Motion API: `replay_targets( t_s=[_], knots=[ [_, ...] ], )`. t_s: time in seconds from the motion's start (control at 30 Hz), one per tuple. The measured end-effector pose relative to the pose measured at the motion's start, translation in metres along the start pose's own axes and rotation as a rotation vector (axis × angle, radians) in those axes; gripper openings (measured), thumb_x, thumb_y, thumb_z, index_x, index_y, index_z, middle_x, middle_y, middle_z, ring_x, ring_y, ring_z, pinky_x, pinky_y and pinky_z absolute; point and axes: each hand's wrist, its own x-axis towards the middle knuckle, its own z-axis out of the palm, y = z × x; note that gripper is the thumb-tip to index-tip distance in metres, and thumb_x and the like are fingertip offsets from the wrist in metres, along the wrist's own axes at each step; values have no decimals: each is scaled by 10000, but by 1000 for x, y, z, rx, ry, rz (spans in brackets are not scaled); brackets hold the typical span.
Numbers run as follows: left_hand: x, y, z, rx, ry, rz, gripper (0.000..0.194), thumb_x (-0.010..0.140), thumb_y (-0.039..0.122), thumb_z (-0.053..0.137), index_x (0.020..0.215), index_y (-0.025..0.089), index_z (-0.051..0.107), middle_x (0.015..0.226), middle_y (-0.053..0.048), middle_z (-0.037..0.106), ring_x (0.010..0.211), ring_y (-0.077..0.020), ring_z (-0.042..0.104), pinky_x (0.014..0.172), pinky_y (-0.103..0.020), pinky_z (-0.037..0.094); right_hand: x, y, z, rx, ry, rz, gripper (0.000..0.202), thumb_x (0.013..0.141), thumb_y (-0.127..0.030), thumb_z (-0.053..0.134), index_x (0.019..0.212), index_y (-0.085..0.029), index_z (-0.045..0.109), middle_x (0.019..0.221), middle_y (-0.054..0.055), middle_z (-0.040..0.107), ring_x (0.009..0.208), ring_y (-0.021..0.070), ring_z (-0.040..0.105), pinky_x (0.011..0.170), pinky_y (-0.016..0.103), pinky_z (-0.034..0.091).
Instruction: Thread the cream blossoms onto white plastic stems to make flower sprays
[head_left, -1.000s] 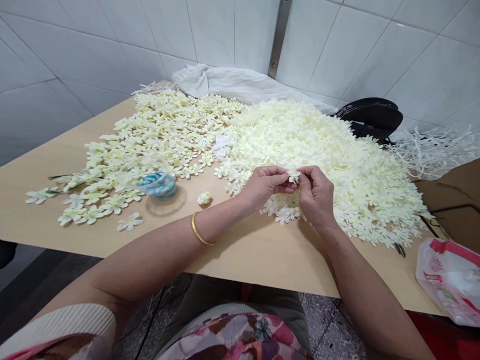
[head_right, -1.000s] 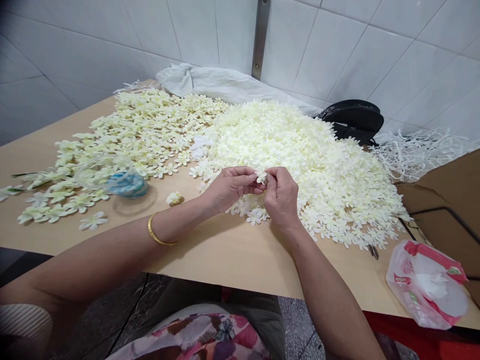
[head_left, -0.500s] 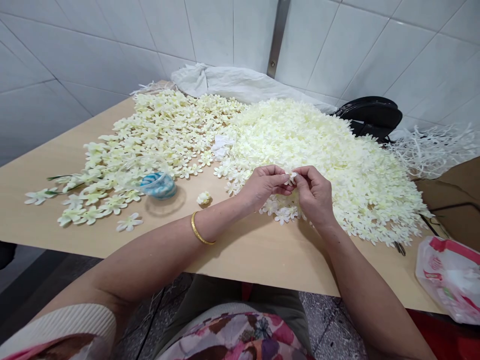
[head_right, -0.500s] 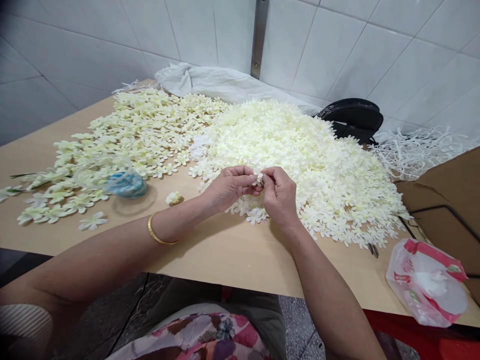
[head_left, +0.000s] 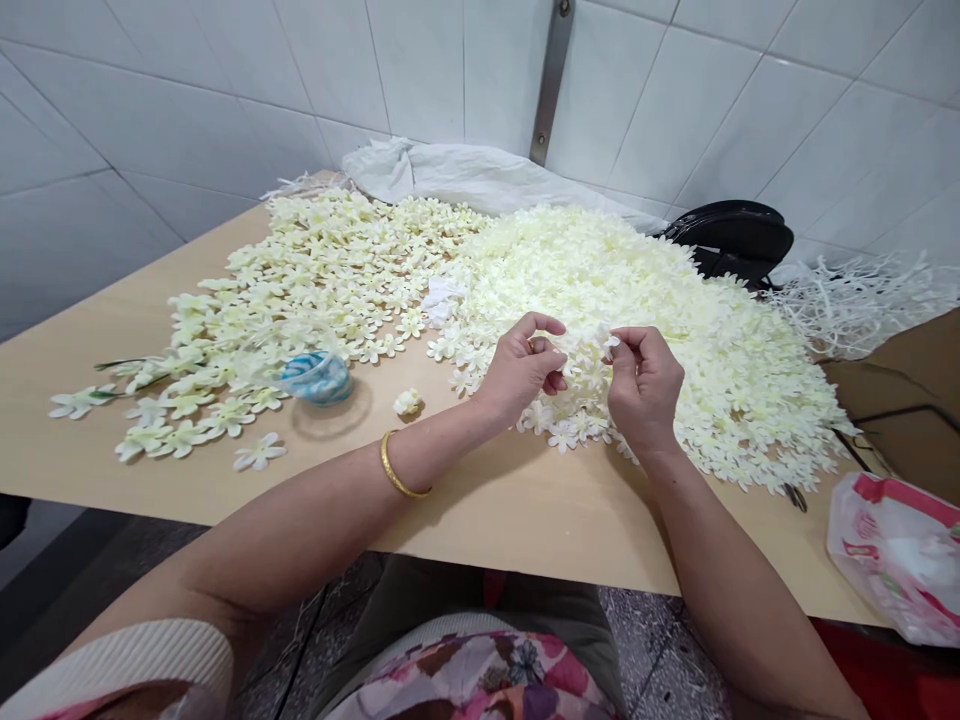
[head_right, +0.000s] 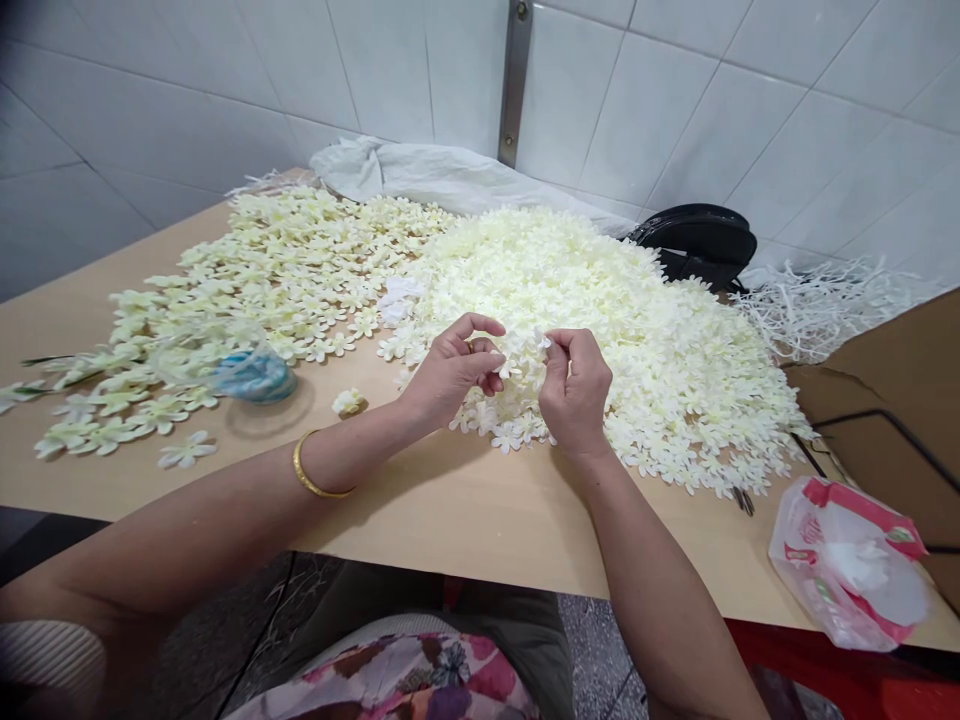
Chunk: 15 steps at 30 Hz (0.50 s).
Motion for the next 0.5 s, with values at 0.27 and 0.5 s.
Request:
replay_targets(
  t_s=[0.27,0.5],
  knots=[
    [-2,0,2,131,-60,50,102,690,205,620,726,139,689,612,12,583,512,-69,513,541,-217,432,1,4,1,-177,-19,-341,136,863,-129,409,821,-214,506,738,33,532,711,158,517,632,292,425],
    [-1,-2,0,109,-76,92,118,638,247,695,639,131,673,596,8,580,570,-69,487,569,-210,424,-3,4,3,-180,-115,-395,136,862,-128,404,856,-204,517,780,57,559,757,171,518,662,298,436]
  ],
)
